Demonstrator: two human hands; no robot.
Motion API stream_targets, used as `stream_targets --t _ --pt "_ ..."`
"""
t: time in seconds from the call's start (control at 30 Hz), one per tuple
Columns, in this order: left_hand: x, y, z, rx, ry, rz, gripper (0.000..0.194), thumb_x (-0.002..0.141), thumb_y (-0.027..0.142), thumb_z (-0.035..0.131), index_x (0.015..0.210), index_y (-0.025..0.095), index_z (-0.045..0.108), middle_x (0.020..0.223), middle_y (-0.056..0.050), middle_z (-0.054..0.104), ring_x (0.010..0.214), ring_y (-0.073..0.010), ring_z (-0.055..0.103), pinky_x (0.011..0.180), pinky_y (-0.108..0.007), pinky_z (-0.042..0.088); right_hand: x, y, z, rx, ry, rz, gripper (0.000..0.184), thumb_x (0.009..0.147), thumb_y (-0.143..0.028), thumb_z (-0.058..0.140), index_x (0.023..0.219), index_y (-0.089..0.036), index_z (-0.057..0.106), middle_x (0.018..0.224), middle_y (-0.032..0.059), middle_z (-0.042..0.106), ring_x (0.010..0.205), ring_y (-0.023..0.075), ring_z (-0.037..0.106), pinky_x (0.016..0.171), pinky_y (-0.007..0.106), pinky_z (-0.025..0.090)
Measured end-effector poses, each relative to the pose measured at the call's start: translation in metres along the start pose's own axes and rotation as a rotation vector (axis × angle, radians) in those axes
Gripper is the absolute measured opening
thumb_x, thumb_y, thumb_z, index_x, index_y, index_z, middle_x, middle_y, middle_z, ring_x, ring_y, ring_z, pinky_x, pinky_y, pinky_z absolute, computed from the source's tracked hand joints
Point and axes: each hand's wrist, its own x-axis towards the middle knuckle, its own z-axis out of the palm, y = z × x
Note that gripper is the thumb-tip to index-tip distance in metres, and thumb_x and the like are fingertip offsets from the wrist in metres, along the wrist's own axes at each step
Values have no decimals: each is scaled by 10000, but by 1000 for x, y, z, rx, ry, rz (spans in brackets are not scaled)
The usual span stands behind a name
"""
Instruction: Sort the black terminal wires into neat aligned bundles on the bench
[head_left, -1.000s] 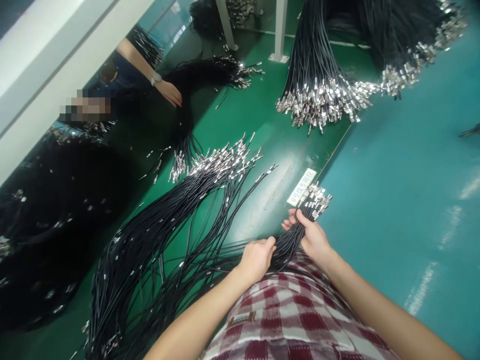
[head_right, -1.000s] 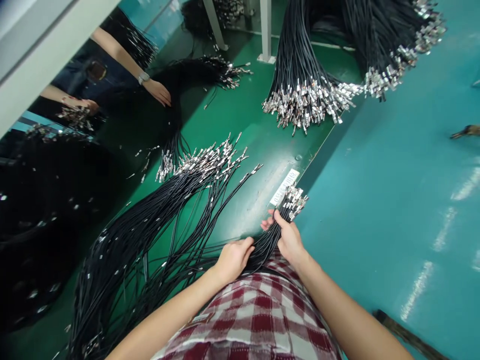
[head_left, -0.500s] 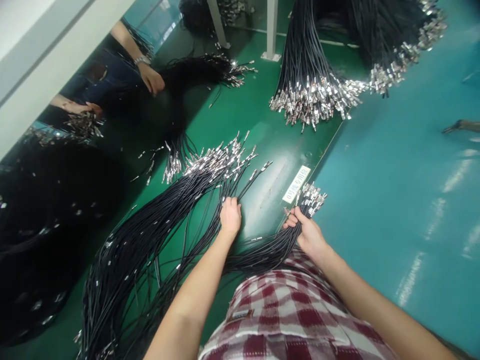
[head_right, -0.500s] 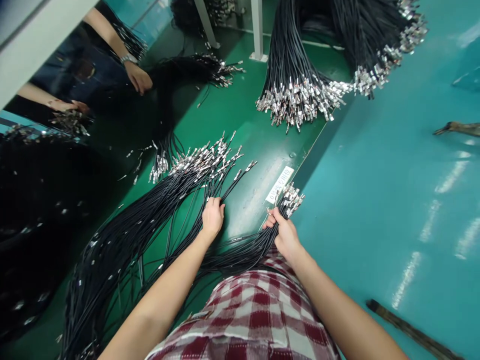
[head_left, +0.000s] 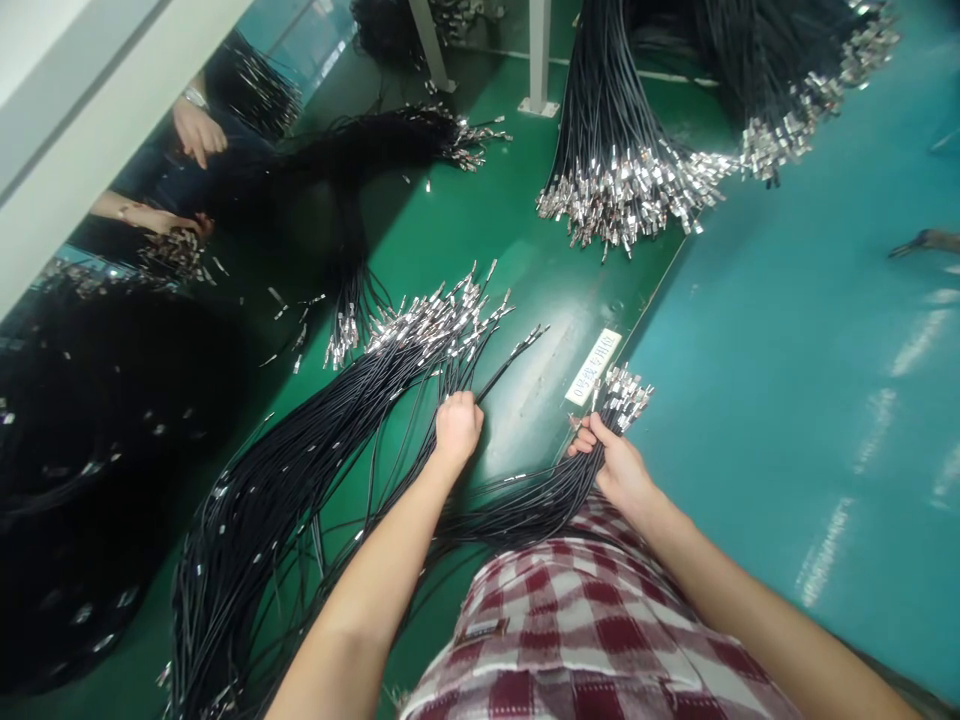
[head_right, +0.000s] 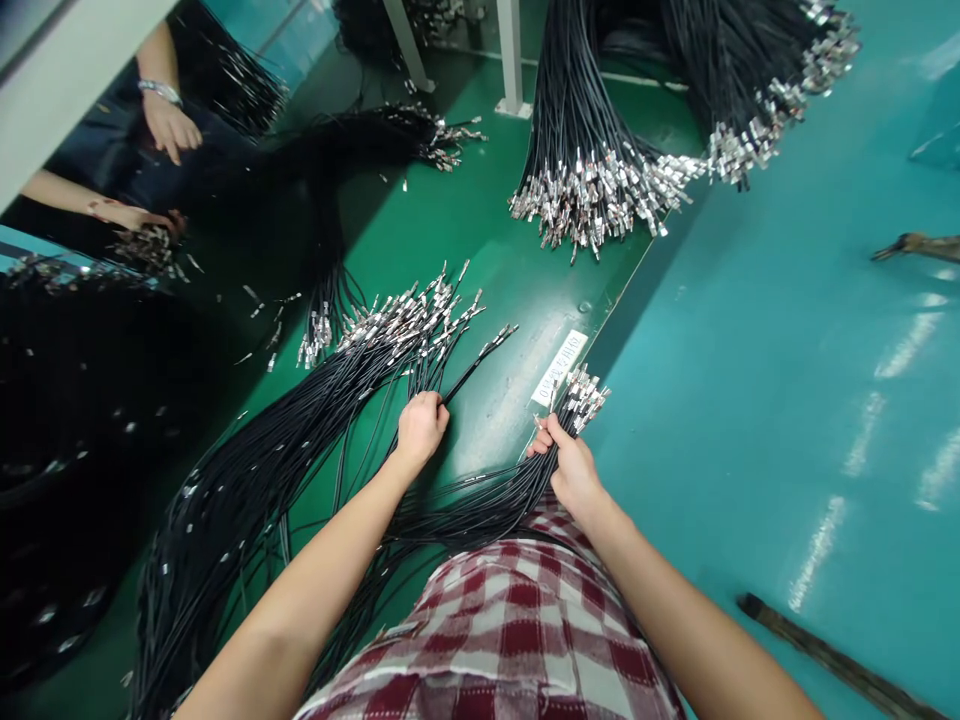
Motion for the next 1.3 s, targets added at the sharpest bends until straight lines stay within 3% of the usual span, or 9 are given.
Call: stream_targets --t 0.27,0.4,0.5,0.6,0.77,0.87,1.07,1.2,1.3 --pt "-25 3 -18 -356 229 18 124 874 115 475 897 175 581 882 -81 628 834 -216 606 789 -353 509 -1 -1 4 -67 8 -25 241 698 -296 834 752 -147 652 561 -57 474 469 66 414 503 216 485" --pt "-70 38 -23 -437 121 239 134 921 165 449 951 171 579 885 -79 635 845 -203 608 800 -337 515 1 -2 8 -142 22 -43 181 766 -295 770 838 -159 674 869 70 701 701 149 635 649 277 558" --pt "-95 62 -21 -416 -64 344 166 910 137 437 922 163 600 845 -78 636 806 -203 608 771 -330 515 1 1 9 -121 -17 -76 226 741 -308 787 891 -175 681 750 30 670 713 161 640 703 300 565" --pt "-82 65 -20 -505 -232 316 156 893 145 478 826 177 615 787 -45 637 736 -177 610 710 -289 508 2 6 6 -50 -21 -135 291 683 -386 830 799 -186 654 536 -70 467 484 84 467 552 235 515" --pt "1 33 -15 -365 -6 -13 91 862 152 562 941 168 604 983 -92 639 901 -214 609 814 -333 493 3 10 7 -21 35 -171 392 697 -533 782 730 -193 592 575 -70 416 476 70 391 505 221 476" --pt "31 20 -10 -262 -24 -67 84 839 98 547 843 173 585 895 -85 633 863 -223 604 793 -344 484 1 6 11 -68 2 -150 366 659 -450 835 734 -196 582 591 -73 406 476 67 370 508 222 475" --pt "-26 45 -25 -402 95 50 96 901 181 476 839 191 550 851 -59 599 815 -193 576 764 -315 469 -1 1 18 -111 -13 -130 413 581 -361 888 895 -176 694 663 -60 493 453 36 337 467 198 451" --pt "-71 68 -32 -565 -148 302 149 932 218 454 833 202 564 790 -30 604 737 -160 574 704 -273 466 0 2 16 -198 29 -127 351 576 -364 892 772 -163 681 670 -36 560 441 39 366 473 216 470" --pt "-53 52 -25 -514 -72 139 140 935 230 481 832 193 569 835 -46 615 795 -176 585 746 -291 476 1 0 9 -242 22 -57 374 595 -437 875 683 -158 641 567 -29 531 466 83 459 488 238 483"
